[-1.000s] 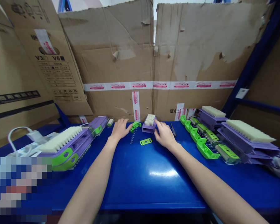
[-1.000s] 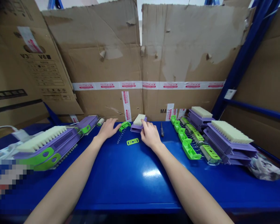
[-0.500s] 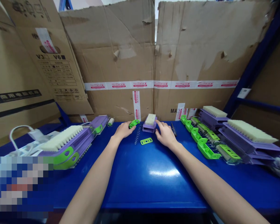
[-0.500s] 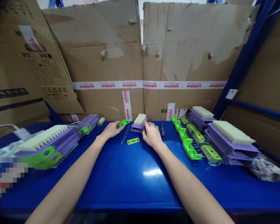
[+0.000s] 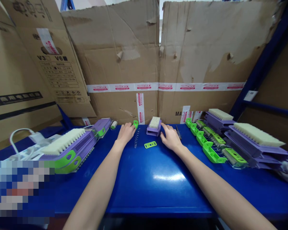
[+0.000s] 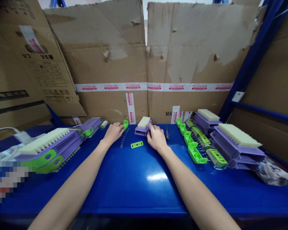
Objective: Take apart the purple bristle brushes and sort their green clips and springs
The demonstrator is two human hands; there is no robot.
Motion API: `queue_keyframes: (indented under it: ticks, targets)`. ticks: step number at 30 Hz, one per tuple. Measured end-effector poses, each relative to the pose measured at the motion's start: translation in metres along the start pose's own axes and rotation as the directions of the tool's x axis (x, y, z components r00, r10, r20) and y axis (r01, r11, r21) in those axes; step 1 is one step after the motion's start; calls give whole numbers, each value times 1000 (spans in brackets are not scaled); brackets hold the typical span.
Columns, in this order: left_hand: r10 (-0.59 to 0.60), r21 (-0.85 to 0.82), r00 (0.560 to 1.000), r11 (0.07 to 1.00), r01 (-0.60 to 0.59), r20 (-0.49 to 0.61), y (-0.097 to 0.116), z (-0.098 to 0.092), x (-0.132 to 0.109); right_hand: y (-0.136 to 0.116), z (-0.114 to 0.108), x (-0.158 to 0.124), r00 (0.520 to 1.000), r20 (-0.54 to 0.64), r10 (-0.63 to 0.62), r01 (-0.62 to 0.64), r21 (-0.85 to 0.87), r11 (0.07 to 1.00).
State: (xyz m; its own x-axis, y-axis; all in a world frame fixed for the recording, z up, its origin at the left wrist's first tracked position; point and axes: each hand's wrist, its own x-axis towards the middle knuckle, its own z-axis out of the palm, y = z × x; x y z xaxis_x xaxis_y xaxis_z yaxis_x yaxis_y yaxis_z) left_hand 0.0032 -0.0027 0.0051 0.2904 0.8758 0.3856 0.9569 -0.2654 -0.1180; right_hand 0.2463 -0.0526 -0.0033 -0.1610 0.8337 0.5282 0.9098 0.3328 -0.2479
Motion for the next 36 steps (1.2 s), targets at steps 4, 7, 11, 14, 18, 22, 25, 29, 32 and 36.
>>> queue_keyframes:
  ticks: [4,7,11,14,18,22,25,29,32,36]
  targets:
    - [-64,16,998,998,63,26,-3,4,2,0,-1,0,1000,-3,-3,3,17,1000]
    - [-158,68,987,985,156,21,-9,5,1,0,0,0,1000,-1,-1,1,14,1000]
    - [-249,97,968,965,244,38,-14,6,0,0,0,0,1000,3,0,0,5,1000]
    - [-277,83,960,959,272,43,-15,8,2,0,0,1,1000,6,3,-3,6,1000]
    - [-284,28,959,959,283,9,-16,12,5,0,0,1,1000,3,1,-1,9,1000]
    - [-271,-48,962,962,269,-38,-17,13,5,1,1,1,1000,-2,-1,1,5,1000]
    - [-310,-62,943,950,305,-122,-18,9,3,1,1,1,1000,-3,-10,10,5,1000]
    - [-465,-52,866,884,464,-184,-20,7,0,1,1,1,1000,-4,-14,14,7,1000]
    - [-529,-61,835,848,526,-154,-24,10,-2,1,0,1,1000,-9,-18,18,10,1000]
    - [-530,-69,834,848,526,-152,-27,11,-2,2,1,1,1000,-15,-20,20,12,1000]
